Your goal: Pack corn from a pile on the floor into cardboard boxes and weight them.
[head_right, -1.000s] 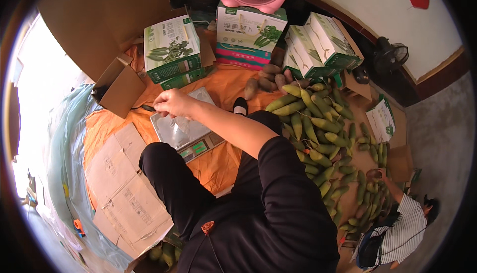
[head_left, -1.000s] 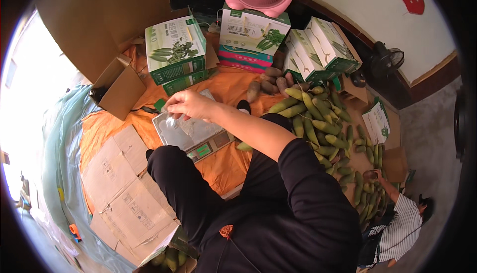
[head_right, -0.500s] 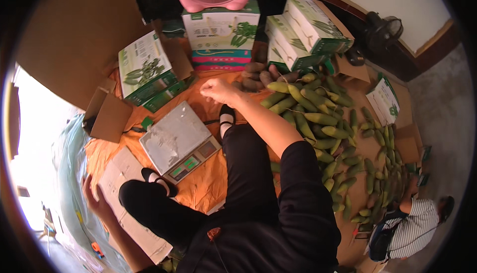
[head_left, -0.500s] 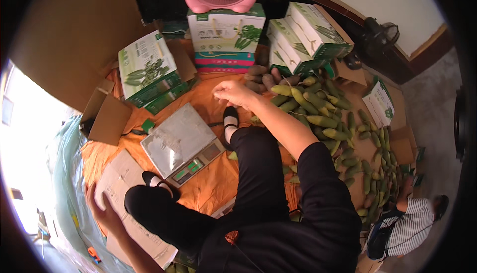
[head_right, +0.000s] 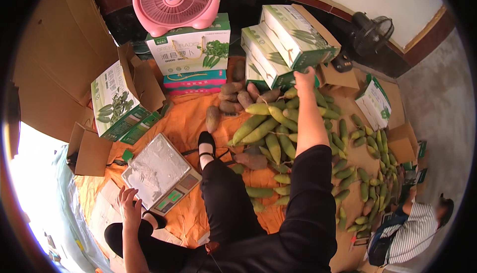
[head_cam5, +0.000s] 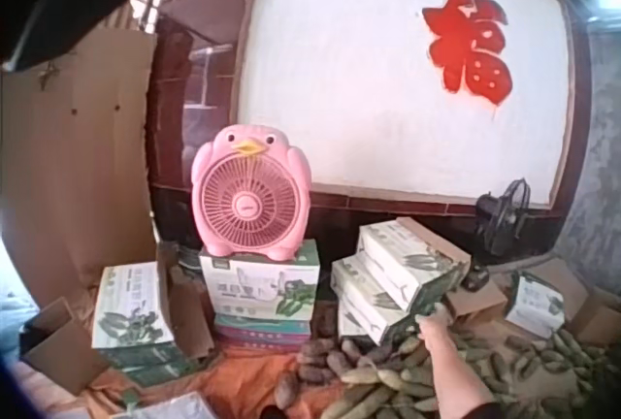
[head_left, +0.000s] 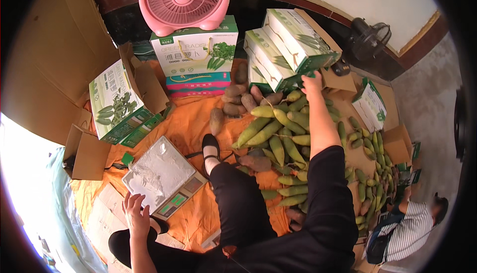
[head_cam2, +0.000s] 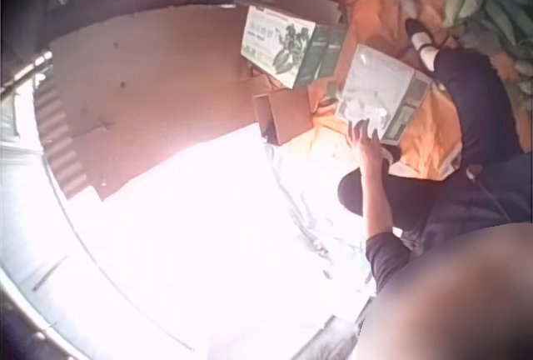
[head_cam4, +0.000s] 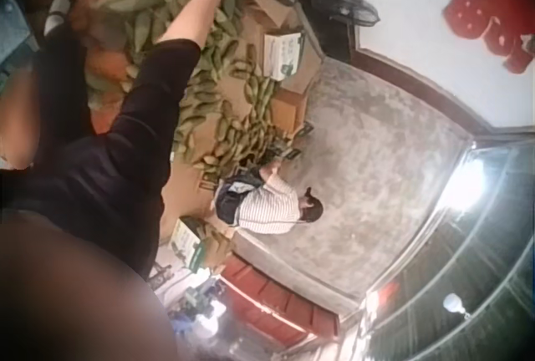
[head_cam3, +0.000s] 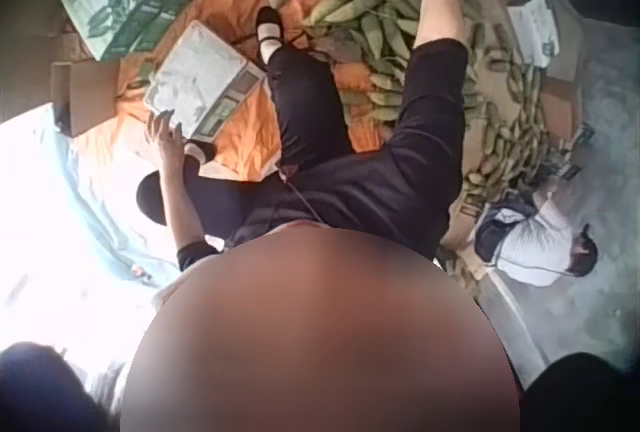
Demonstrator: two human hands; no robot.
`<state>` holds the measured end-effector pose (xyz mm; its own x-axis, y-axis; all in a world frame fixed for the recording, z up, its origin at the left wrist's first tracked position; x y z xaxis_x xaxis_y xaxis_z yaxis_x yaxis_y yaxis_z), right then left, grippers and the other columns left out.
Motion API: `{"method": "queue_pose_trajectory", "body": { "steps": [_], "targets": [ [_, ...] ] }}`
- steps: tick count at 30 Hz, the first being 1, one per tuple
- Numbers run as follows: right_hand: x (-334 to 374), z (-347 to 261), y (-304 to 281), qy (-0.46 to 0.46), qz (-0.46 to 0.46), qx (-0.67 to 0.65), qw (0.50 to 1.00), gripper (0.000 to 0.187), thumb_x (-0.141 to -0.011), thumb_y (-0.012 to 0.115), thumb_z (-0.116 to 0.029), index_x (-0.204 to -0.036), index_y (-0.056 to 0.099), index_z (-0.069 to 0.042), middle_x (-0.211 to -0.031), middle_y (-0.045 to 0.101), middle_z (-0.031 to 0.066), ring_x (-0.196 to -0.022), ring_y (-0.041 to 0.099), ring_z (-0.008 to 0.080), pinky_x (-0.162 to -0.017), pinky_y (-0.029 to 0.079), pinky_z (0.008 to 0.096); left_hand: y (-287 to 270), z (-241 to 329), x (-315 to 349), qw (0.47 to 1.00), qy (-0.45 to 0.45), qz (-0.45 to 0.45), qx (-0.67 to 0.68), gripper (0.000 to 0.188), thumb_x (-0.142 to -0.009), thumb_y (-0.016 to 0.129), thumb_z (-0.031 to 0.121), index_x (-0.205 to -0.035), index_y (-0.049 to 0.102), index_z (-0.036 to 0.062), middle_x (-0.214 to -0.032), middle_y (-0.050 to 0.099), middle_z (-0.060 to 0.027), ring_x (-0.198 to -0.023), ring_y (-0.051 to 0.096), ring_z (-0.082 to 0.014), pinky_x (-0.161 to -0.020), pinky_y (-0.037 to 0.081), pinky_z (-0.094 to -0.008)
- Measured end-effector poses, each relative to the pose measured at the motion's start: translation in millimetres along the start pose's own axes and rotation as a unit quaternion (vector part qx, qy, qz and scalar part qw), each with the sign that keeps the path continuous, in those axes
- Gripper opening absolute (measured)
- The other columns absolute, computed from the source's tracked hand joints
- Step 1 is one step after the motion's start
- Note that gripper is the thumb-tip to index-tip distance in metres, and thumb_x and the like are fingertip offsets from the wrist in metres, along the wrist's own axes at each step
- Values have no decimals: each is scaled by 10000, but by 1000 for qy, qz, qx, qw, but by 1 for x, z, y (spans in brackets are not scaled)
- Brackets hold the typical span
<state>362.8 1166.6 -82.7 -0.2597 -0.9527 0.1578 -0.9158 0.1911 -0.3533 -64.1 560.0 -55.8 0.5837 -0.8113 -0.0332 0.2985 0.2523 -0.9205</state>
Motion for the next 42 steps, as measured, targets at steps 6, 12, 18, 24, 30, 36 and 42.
{"method": "queue_pose_trajectory", "body": {
  "steps": [6, 12, 18, 24, 30, 36, 42],
  "targets": [
    [-36, -39, 8, 15, 22, -26, 999, 865, -801, 591, 2, -1492, 99, -171, -1480, 206, 222, -1259, 396, 372, -860, 509, 433, 20, -12, -14, 999, -13, -23, -27, 383, -661, 678, 2, -1033, 620, 65, -1102, 579, -105, -1233, 421, -361, -1040, 280, -490],
    [-90, -41, 65, -61, 53, 12, 997, 964, -622, 704, -105, -1456, 221, -63, -1434, 175, 331, -1321, 290, 435, -1076, 311, 435, 44, 5, -31, 997, -1, -64, -38, 394, -652, 677, -4, -1035, 619, 72, -1107, 575, -102, -1253, 397, -369, -1049, 275, -502],
    [-24, -94, 198, -273, -198, -22, 941, 853, -612, 770, -170, -1357, 379, -26, -1383, 363, 223, -1300, 354, 348, -1081, 304, 370, 53, 5, -38, 998, 10, -64, -12, 388, -661, 666, -20, -1037, 615, 59, -1113, 561, -111, -1263, 384, -371, -1039, 292, -501],
    [5, -142, 139, -407, -54, -14, 912, 370, -723, 687, -103, -1078, 611, -36, -1103, 615, 163, -1094, 539, 330, -991, 373, 406, 43, 6, -41, 999, -8, -49, -4, 358, -666, 657, -28, -1014, 624, 50, -1099, 556, -114, -1256, 391, -371, -1023, 320, -492],
    [-74, -95, 0, -237, 180, 5, 955, 614, -734, 721, -172, -1255, 468, 32, -1250, 513, 228, -1182, 481, 345, -983, 386, 403, 43, -7, -36, 998, -23, -50, -11, 366, -653, 660, -39, -1008, 624, 41, -1099, 555, -120, -1246, 398, -378, -1019, 328, -488],
    [-135, -27, -32, -63, 136, -122, 981, 1001, -713, 759, -451, -1448, 230, -24, -1425, 377, 150, -1314, 339, 291, -1020, 276, 560, 62, -4, -44, 998, 4, -66, -12, 392, -648, 667, -41, -1022, 611, 58, -1092, 559, -123, -1231, 402, -398, -1015, 333, -494],
    [-189, -20, -29, -66, 71, -126, 987, 879, -659, 768, -550, -1332, 457, -79, -1366, 445, 102, -1273, 361, 307, -993, 257, 580, 77, 3, -50, 997, 15, -80, 10, 414, -641, 675, -45, -1033, 598, 65, -1102, 549, -125, -1219, 410, -402, -1012, 341, -495]
  ]
}}
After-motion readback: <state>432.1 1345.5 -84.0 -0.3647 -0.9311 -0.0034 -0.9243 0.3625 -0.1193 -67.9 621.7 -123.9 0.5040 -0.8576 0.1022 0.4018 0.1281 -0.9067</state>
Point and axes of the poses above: each hand's wrist, its own x-axis away from the middle knuckle, its own y-axis out of the palm, z = x × y, the point moved 10 cm from there along -x, towards the middle knuckle
